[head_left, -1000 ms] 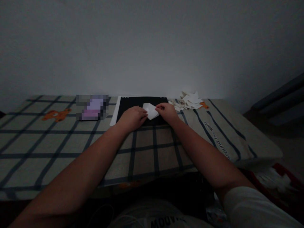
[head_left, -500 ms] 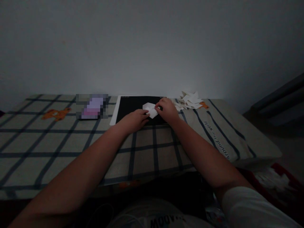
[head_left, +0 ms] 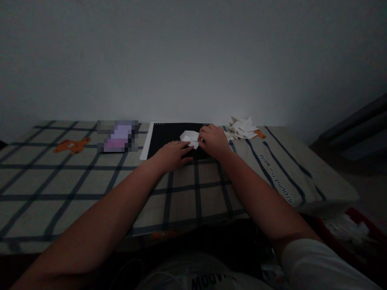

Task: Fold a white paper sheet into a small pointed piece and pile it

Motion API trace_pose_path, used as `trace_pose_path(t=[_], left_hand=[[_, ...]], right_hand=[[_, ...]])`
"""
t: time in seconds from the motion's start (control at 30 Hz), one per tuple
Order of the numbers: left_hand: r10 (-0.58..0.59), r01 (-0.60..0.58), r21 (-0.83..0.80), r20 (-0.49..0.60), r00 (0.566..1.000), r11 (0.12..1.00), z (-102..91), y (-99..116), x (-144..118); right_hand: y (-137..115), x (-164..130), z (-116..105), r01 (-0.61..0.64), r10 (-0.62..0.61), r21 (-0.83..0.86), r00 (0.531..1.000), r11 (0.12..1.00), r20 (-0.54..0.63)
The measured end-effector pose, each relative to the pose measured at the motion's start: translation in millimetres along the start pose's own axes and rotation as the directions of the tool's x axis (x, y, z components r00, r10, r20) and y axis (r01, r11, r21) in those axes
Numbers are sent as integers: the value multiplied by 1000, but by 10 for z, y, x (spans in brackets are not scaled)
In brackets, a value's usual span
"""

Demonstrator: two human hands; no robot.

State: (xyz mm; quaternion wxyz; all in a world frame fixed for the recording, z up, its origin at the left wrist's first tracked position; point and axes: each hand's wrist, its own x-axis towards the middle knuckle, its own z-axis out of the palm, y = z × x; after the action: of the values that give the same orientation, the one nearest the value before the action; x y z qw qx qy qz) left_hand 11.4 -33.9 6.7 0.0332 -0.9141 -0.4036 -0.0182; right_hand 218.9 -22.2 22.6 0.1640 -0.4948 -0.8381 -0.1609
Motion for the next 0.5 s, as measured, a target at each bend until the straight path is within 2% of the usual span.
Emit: trace_pose_path(t=[0.27, 0.5], left_hand=[[-61, 61, 15, 12, 998, 998, 32, 60, -22], [-50, 51, 9, -42, 998, 999, 91, 95, -12]], right_hand=[[-17, -16, -23, 65, -63, -40, 997, 997, 45], [-2, -7, 123, 46, -45, -10, 999, 999, 14]])
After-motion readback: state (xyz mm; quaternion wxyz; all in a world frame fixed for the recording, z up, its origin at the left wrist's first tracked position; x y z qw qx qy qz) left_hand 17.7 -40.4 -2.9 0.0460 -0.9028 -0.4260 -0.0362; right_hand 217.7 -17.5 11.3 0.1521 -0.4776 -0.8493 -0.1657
